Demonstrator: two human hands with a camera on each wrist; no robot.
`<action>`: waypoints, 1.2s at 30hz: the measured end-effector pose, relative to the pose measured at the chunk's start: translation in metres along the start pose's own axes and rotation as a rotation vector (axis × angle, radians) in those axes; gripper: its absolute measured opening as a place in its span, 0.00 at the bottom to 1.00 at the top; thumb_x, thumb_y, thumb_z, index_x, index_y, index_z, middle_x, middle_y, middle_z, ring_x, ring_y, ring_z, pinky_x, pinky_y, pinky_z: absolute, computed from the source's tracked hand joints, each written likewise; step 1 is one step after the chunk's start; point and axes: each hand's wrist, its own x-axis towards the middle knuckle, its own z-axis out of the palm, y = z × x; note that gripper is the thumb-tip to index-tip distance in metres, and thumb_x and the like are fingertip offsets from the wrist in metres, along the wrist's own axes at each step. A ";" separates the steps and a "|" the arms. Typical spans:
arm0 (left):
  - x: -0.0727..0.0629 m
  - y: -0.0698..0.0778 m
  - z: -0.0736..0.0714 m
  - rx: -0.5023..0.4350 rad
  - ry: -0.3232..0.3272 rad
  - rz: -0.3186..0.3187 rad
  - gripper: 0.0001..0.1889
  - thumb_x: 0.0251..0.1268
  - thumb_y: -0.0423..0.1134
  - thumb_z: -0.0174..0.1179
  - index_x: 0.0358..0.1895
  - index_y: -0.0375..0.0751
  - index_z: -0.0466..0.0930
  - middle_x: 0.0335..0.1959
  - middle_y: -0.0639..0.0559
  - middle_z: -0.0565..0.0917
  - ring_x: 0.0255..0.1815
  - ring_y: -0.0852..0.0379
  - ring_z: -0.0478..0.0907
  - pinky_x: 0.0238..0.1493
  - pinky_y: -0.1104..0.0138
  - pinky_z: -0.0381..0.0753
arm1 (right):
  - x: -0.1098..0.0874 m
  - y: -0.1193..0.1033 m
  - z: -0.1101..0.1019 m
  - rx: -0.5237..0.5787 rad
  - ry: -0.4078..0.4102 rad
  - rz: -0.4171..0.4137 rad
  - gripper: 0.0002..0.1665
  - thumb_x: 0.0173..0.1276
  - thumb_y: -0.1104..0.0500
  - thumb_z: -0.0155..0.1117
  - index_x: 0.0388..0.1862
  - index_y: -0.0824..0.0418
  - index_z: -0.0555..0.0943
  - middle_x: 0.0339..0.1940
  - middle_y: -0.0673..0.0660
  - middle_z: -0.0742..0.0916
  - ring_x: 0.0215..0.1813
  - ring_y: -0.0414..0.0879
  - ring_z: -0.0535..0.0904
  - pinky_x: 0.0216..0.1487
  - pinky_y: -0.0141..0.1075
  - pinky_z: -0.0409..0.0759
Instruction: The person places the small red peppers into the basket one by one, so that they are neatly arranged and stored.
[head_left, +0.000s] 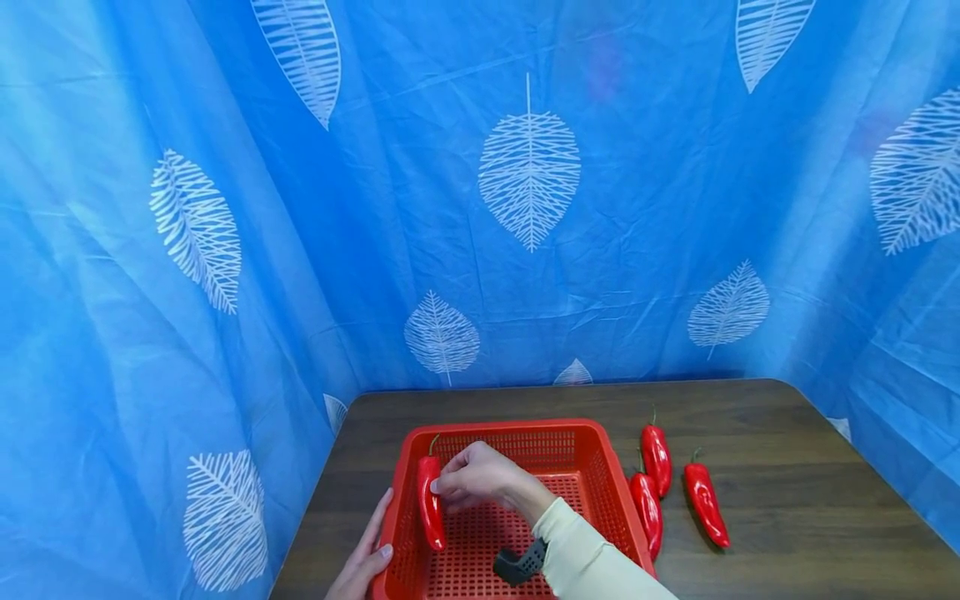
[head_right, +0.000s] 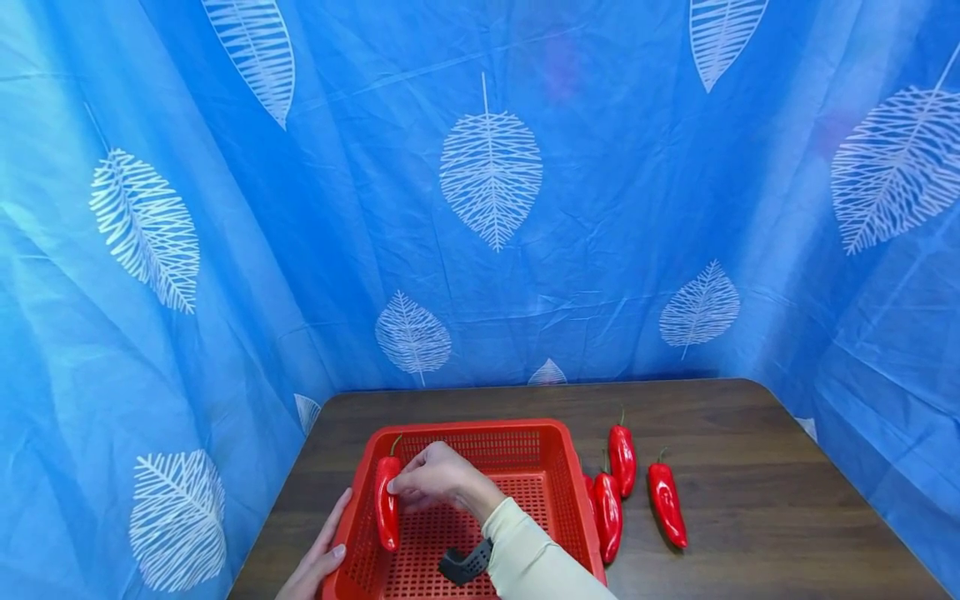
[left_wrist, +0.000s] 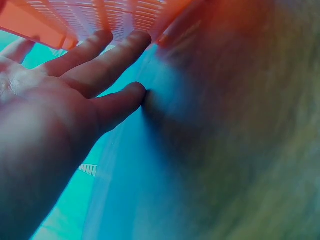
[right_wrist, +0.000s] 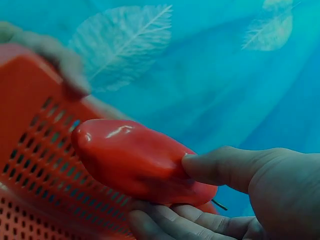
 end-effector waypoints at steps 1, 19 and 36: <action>0.000 0.000 0.000 0.000 -0.006 0.001 0.42 0.93 0.49 0.38 0.88 0.62 0.14 0.90 0.32 0.28 0.80 0.52 0.69 0.78 0.44 0.76 | 0.001 0.003 0.002 -0.007 0.007 0.006 0.08 0.72 0.65 0.74 0.45 0.70 0.89 0.40 0.63 0.95 0.44 0.56 0.95 0.49 0.53 0.94; 0.003 -0.002 -0.003 0.011 -0.022 -0.003 0.43 0.93 0.49 0.39 0.86 0.64 0.12 0.88 0.30 0.19 0.80 0.56 0.68 0.80 0.46 0.75 | 0.015 0.033 0.019 -0.118 0.096 0.120 0.07 0.71 0.63 0.78 0.33 0.65 0.89 0.31 0.61 0.93 0.36 0.54 0.94 0.43 0.47 0.95; 0.004 -0.005 -0.006 0.023 -0.021 0.024 0.44 0.93 0.47 0.41 0.86 0.60 0.12 0.90 0.36 0.37 0.78 0.62 0.68 0.76 0.52 0.78 | 0.010 0.036 0.024 -0.326 0.099 0.140 0.12 0.67 0.62 0.82 0.25 0.66 0.90 0.26 0.65 0.93 0.34 0.59 0.94 0.39 0.49 0.94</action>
